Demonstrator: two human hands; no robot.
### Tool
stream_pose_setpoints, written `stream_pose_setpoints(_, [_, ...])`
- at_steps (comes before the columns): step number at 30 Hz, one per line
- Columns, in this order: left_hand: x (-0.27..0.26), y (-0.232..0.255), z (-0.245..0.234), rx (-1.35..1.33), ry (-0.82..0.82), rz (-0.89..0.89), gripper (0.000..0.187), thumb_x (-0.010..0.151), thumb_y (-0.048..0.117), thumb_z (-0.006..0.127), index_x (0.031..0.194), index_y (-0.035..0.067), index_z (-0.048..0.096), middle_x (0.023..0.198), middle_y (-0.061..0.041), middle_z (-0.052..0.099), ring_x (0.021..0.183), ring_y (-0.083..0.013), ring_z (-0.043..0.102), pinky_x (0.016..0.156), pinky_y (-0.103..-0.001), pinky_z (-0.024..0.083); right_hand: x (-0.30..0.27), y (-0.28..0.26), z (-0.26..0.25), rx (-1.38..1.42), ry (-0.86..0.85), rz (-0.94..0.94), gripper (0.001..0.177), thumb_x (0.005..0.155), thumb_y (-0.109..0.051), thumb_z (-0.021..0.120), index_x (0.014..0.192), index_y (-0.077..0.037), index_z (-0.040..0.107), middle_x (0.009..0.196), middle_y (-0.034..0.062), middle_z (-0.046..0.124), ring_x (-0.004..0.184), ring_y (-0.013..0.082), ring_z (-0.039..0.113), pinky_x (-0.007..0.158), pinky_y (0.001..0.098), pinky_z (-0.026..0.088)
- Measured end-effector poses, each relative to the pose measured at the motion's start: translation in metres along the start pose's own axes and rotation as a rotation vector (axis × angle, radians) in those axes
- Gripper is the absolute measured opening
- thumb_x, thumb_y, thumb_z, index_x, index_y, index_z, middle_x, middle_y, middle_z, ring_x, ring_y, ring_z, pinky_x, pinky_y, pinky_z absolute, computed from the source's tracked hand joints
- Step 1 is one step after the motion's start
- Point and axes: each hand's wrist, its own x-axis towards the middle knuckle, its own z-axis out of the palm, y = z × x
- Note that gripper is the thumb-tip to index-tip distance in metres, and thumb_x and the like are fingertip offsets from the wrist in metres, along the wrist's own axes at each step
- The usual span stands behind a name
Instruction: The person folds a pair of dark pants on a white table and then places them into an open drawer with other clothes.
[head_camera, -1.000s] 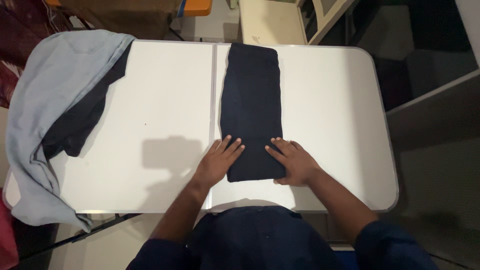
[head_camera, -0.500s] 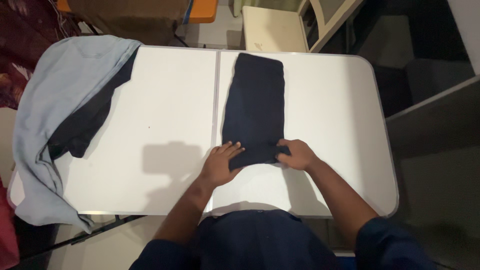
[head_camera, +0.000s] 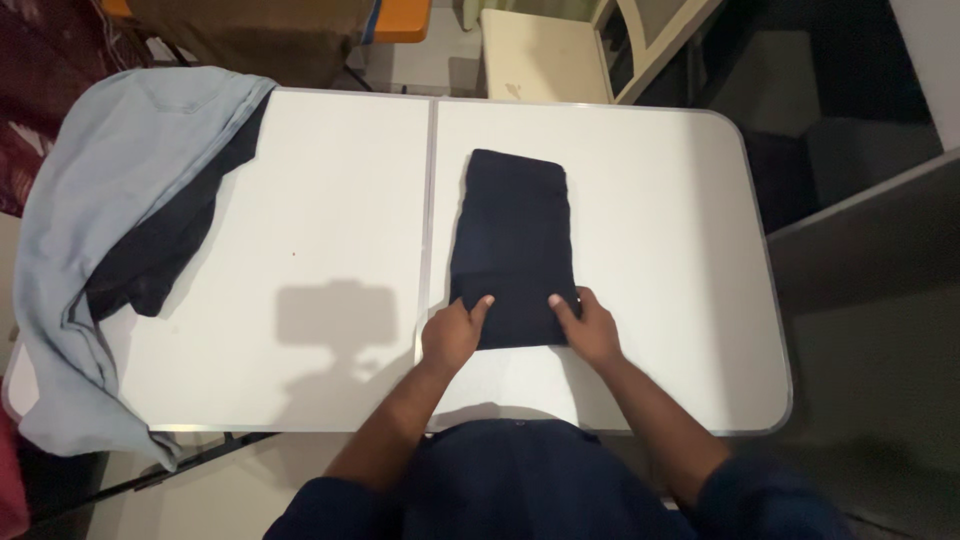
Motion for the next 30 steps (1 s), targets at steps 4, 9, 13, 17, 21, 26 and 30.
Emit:
stream_pose_setpoints(4, [0.004,0.005,0.001,0.016,0.006,-0.011,0.072,0.099,0.067,0.042,0.095,0.003,0.072,0.079,-0.021,0.073,0.079,-0.0376,0.074,0.073,-0.049,0.058,-0.003,0.013,0.014,-0.034,0.12,-0.131,0.06,0.102,-0.047,0.055,0.14,0.0,0.047,0.097,0.0219,0.073,0.086,0.032,0.073,0.078,0.0427,0.056])
stream_pose_setpoints(9, [0.004,0.009,-0.002,0.014,0.01,-0.063,0.072,0.099,0.068,0.043,0.091,0.003,0.073,0.081,-0.021,0.074,0.082,-0.0374,0.074,0.075,-0.049,0.058,-0.004,0.006,0.015,-0.009,0.114,-0.048,0.058,0.099,-0.04,0.059,0.14,-0.004,0.039,0.084,0.02,0.071,0.073,0.0321,0.073,0.069,0.0427,0.056])
stream_pose_setpoints(13, [0.007,0.009,-0.001,0.02,0.035,-0.089,0.071,0.098,0.069,0.044,0.091,0.004,0.073,0.085,-0.021,0.074,0.085,-0.0386,0.073,0.075,-0.05,0.057,-0.002,0.001,0.011,-0.025,0.072,0.003,0.052,0.1,-0.039,0.06,0.134,-0.005,0.039,0.075,0.0169,0.069,0.068,0.0325,0.073,0.066,0.044,0.055])
stream_pose_setpoints(17, [0.007,0.004,0.004,0.003,0.097,-0.073,0.072,0.097,0.07,0.046,0.09,0.004,0.074,0.086,-0.022,0.073,0.085,-0.0398,0.072,0.076,-0.051,0.057,0.0,0.006,0.015,-0.036,0.11,-0.035,0.052,0.1,-0.039,0.061,0.133,-0.006,0.039,0.076,0.0163,0.069,0.07,0.0322,0.071,0.069,0.0441,0.055])
stream_pose_setpoints(21, [0.014,-0.003,0.009,-0.044,0.025,-0.106,0.074,0.099,0.07,0.043,0.089,0.002,0.074,0.085,-0.02,0.073,0.082,-0.0373,0.074,0.077,-0.049,0.058,0.008,0.016,0.018,-0.013,0.117,0.012,0.047,0.1,-0.041,0.06,0.128,-0.005,0.046,0.084,0.0178,0.071,0.077,0.0335,0.073,0.076,0.0452,0.054])
stream_pose_setpoints(26, [0.007,-0.022,0.003,-0.161,0.035,0.03,0.071,0.098,0.066,0.049,0.084,0.0,0.07,0.077,-0.02,0.07,0.076,-0.0378,0.07,0.071,-0.049,0.054,0.006,0.026,0.02,0.014,0.151,-0.015,0.051,0.101,-0.047,0.058,0.125,-0.002,0.058,0.098,0.0223,0.072,0.09,0.0349,0.072,0.083,0.0446,0.054])
stream_pose_setpoints(30, [-0.019,-0.024,0.003,-0.165,0.138,0.128,0.06,0.093,0.058,0.061,0.093,-0.002,0.066,0.069,-0.022,0.067,0.066,-0.0374,0.068,0.063,-0.048,0.053,-0.003,0.021,0.012,0.026,0.098,-0.012,0.053,0.099,-0.048,0.058,0.123,0.0,0.063,0.098,0.0224,0.074,0.092,0.0335,0.074,0.085,0.0434,0.055])
